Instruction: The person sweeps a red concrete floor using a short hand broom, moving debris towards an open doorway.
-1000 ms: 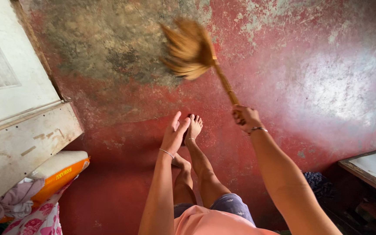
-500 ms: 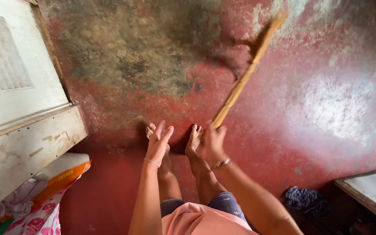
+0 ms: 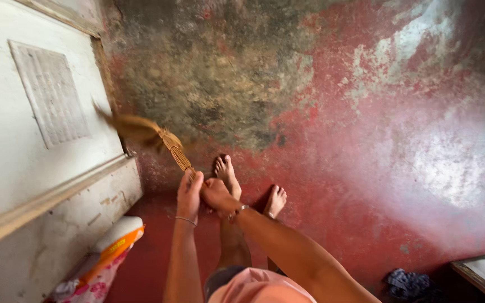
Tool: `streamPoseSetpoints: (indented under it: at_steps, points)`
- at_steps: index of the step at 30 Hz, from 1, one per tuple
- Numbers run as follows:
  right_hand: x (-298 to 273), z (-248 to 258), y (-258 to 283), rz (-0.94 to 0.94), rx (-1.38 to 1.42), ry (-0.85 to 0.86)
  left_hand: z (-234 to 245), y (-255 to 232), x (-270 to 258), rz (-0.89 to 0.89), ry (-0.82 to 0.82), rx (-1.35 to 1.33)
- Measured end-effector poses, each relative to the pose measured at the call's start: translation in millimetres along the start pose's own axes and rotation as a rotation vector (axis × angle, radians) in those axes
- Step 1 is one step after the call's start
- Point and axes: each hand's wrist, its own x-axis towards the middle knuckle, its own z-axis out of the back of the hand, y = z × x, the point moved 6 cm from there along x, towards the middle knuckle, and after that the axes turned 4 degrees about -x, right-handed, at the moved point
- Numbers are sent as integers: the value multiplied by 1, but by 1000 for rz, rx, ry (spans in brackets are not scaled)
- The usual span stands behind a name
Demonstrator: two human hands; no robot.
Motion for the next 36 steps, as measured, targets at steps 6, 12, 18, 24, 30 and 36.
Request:
streamPoseSetpoints:
  at_steps: [6, 12, 18, 24, 30, 36]
  points:
    - [125, 51, 74, -6, 97, -133, -5, -20, 34, 141, -69, 81]
    - [123, 173, 119, -87, 650, -275, -18, -37, 74, 164, 32, 176]
    - [72, 294, 98, 2, 777, -413, -42, -44, 91, 128, 123, 293]
    - [6, 329, 94, 70, 909, -681, -52, -55, 94, 153, 147, 274]
    - [-54, 212, 131, 154, 826, -801, -49, -61, 89, 213, 163, 326]
    - [-77, 14, 115, 22, 1054, -96, -49, -88, 90, 163, 173, 166]
